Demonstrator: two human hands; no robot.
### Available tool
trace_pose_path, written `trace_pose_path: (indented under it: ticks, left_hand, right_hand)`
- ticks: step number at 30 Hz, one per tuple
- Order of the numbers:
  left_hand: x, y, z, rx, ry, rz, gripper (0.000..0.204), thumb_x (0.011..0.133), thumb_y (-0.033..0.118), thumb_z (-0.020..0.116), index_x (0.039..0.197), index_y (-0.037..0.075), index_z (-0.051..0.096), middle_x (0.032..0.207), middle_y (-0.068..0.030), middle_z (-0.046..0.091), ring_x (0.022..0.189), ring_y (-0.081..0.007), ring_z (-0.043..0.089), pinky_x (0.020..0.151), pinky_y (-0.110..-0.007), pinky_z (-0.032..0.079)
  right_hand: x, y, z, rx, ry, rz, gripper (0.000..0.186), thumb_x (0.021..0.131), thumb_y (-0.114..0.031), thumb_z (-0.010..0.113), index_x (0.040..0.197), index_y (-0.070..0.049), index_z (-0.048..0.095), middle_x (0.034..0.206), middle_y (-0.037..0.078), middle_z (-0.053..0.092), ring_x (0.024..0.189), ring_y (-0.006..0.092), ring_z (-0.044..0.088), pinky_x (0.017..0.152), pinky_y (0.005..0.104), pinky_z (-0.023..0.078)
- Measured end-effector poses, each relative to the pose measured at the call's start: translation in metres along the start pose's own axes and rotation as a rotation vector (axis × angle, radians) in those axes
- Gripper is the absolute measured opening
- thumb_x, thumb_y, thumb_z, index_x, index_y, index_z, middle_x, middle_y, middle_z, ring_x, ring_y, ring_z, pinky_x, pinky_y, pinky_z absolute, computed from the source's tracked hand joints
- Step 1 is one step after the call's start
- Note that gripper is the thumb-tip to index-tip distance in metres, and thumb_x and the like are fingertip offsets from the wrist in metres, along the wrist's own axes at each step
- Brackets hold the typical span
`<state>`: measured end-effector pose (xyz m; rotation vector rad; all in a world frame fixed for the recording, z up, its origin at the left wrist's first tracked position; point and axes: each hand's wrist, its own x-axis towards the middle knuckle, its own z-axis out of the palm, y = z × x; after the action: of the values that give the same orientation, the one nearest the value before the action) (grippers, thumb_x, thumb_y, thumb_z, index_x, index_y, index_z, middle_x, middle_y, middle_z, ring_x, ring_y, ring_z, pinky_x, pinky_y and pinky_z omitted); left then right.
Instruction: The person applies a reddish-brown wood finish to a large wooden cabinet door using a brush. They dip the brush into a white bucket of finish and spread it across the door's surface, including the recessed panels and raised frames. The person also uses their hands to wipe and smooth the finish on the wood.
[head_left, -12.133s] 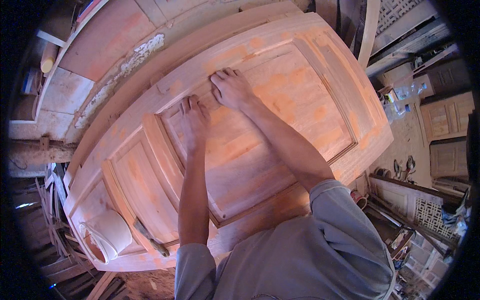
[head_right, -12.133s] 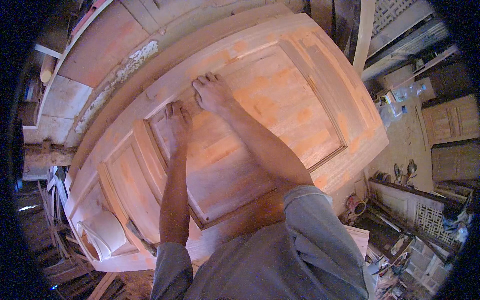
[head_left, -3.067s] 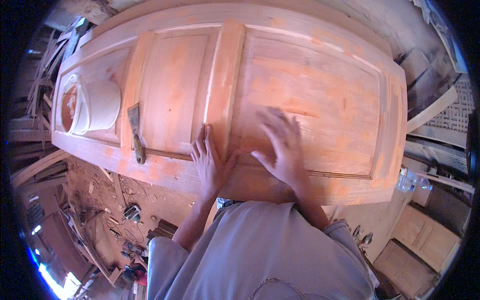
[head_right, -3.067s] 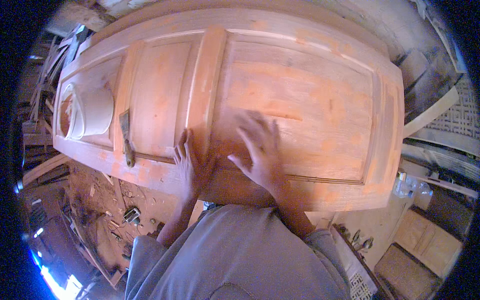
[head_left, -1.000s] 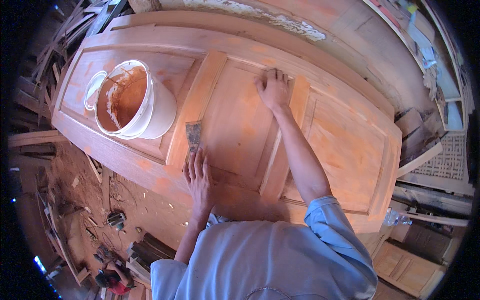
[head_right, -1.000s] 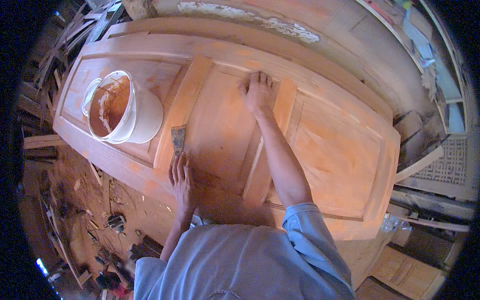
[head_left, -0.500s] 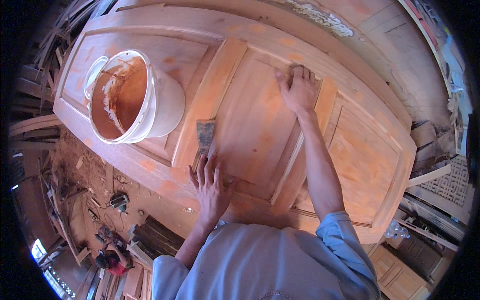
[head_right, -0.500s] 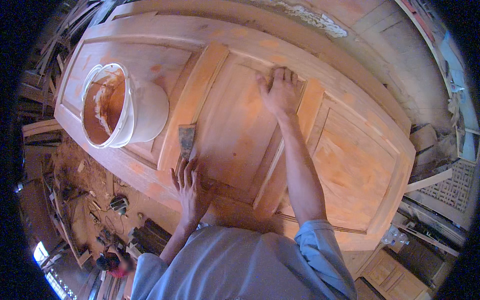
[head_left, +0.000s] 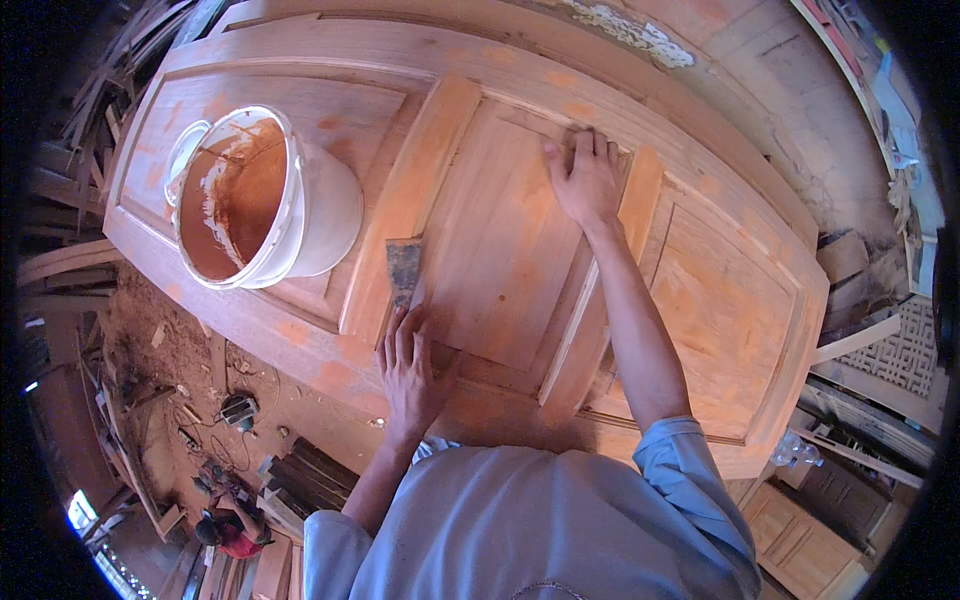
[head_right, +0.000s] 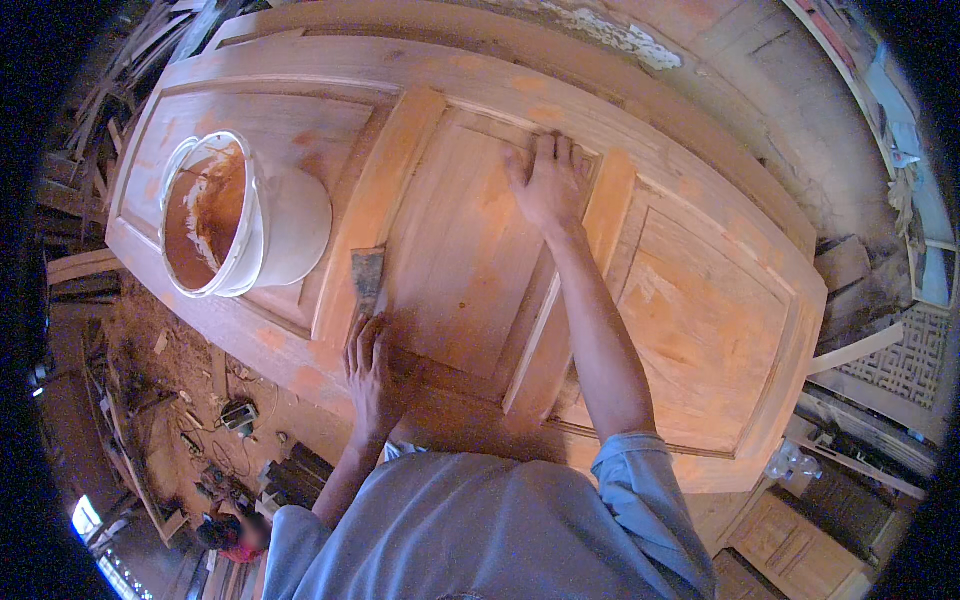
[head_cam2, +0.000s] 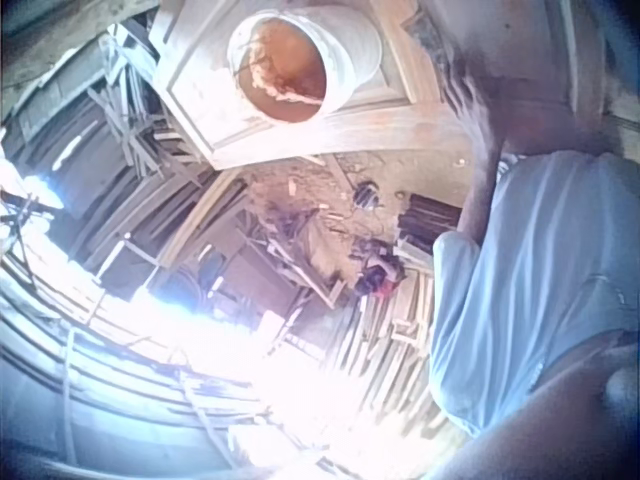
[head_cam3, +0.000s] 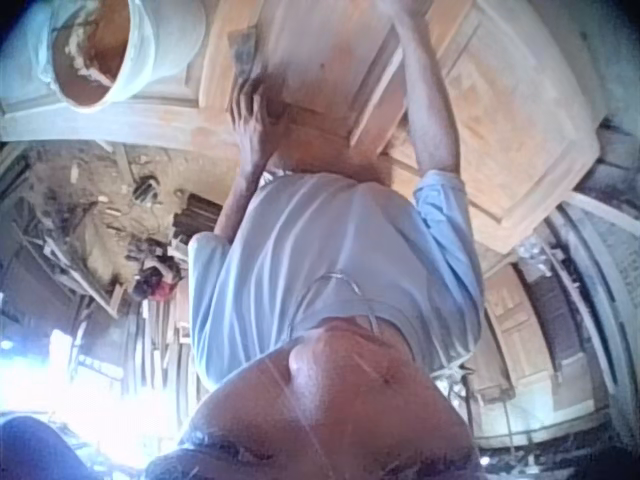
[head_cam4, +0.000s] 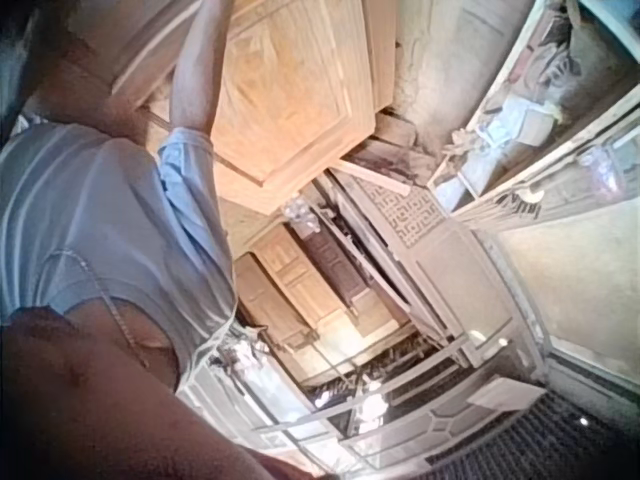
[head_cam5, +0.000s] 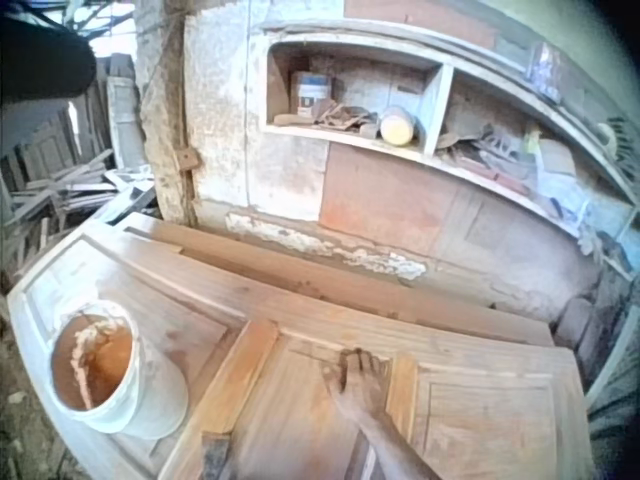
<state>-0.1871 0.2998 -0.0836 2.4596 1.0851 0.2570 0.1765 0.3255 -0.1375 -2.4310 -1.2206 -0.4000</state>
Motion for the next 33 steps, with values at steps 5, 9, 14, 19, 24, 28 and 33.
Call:
trace_pose_path:
  ticks: [5, 9, 14, 19, 24, 28, 33]
  left_hand:
    - [0.004, 0.0, -0.002, -0.016, 0.012, -0.035, 0.073, 0.076, 0.03, 0.084, 0.137, 0.005, 0.051, 0.15, -0.0134, 0.043, 0.143, -0.0371, 0.036, 0.114, -0.052, 0.031]
    - [0.002, 0.0, 0.002, -0.078, 0.023, -0.106, 0.084, 0.073, 0.033, 0.086, 0.142, 0.007, 0.047, 0.154, -0.0156, 0.039, 0.146, -0.0388, 0.031, 0.116, -0.053, 0.028]
    - [0.003, -0.001, 0.001, 0.066, 0.025, -0.145, 0.097, 0.069, 0.04, 0.088, 0.148, 0.008, 0.041, 0.156, -0.0186, 0.035, 0.149, -0.0399, 0.025, 0.121, -0.055, 0.02]
    - [0.005, -0.006, 0.004, 0.037, 0.05, -0.127, 0.105, 0.066, 0.042, 0.089, 0.15, 0.007, 0.038, 0.158, -0.0209, 0.032, 0.15, -0.0405, 0.023, 0.121, -0.055, 0.018]
    - [0.009, -0.003, 0.003, 0.027, 0.049, -0.104, 0.108, 0.065, 0.043, 0.09, 0.151, 0.006, 0.036, 0.157, -0.0216, 0.034, 0.15, -0.0412, 0.023, 0.121, -0.056, 0.019]
    - [0.012, -0.004, 0.002, 0.047, 0.044, -0.087, 0.11, 0.064, 0.043, 0.09, 0.152, 0.006, 0.034, 0.158, -0.02, 0.034, 0.15, -0.0416, 0.023, 0.121, -0.057, 0.018]
    - [0.01, -0.005, 0.003, 0.066, 0.022, -0.089, 0.111, 0.064, 0.039, 0.091, 0.153, 0.006, 0.033, 0.159, -0.0198, 0.032, 0.15, -0.0414, 0.022, 0.121, -0.057, 0.017]
  right_hand:
    - [0.002, -0.005, -0.005, 0.031, -0.023, 0.037, 0.045, 0.096, -0.046, 0.058, 0.103, -0.002, 0.06, 0.12, 0.022, 0.061, 0.11, 0.0395, 0.057, 0.094, 0.052, 0.044]
    - [0.001, -0.003, -0.002, 0.004, 0.015, 0.027, 0.041, 0.093, -0.045, 0.061, 0.102, -0.004, 0.06, 0.117, 0.019, 0.062, 0.107, 0.0383, 0.057, 0.093, 0.0514, 0.044]
    - [0.003, -0.005, -0.011, 0.066, -0.045, 0.091, 0.04, 0.094, -0.042, 0.06, 0.109, -0.005, 0.061, 0.123, 0.019, 0.059, 0.117, 0.0378, 0.053, 0.098, 0.0516, 0.042]
    - [0.042, 0.048, -0.014, 0.106, 0.082, 0.032, 0.04, 0.097, -0.044, 0.056, 0.112, -0.008, 0.064, 0.119, 0.018, 0.063, 0.112, 0.0387, 0.058, 0.098, 0.0527, 0.043]
    - [0.104, 0.119, 0.0, 0.054, -0.201, 0.1, 0.054, 0.102, -0.049, 0.041, 0.123, -0.004, 0.064, 0.122, 0.025, 0.065, 0.115, 0.0436, 0.06, 0.103, 0.0522, 0.044]
    - [0.119, 0.149, 0.005, 0.08, -0.545, 0.238, 0.061, 0.104, -0.052, 0.033, 0.127, -0.004, 0.064, 0.126, 0.026, 0.063, 0.119, 0.0462, 0.059, 0.107, 0.0507, 0.043]
    - [0.118, 0.161, 0.0, 0.132, -0.518, 0.328, 0.072, 0.102, -0.063, 0.029, 0.125, -0.008, 0.068, 0.134, 0.024, 0.061, 0.128, 0.0423, 0.054, 0.111, 0.05, 0.039]
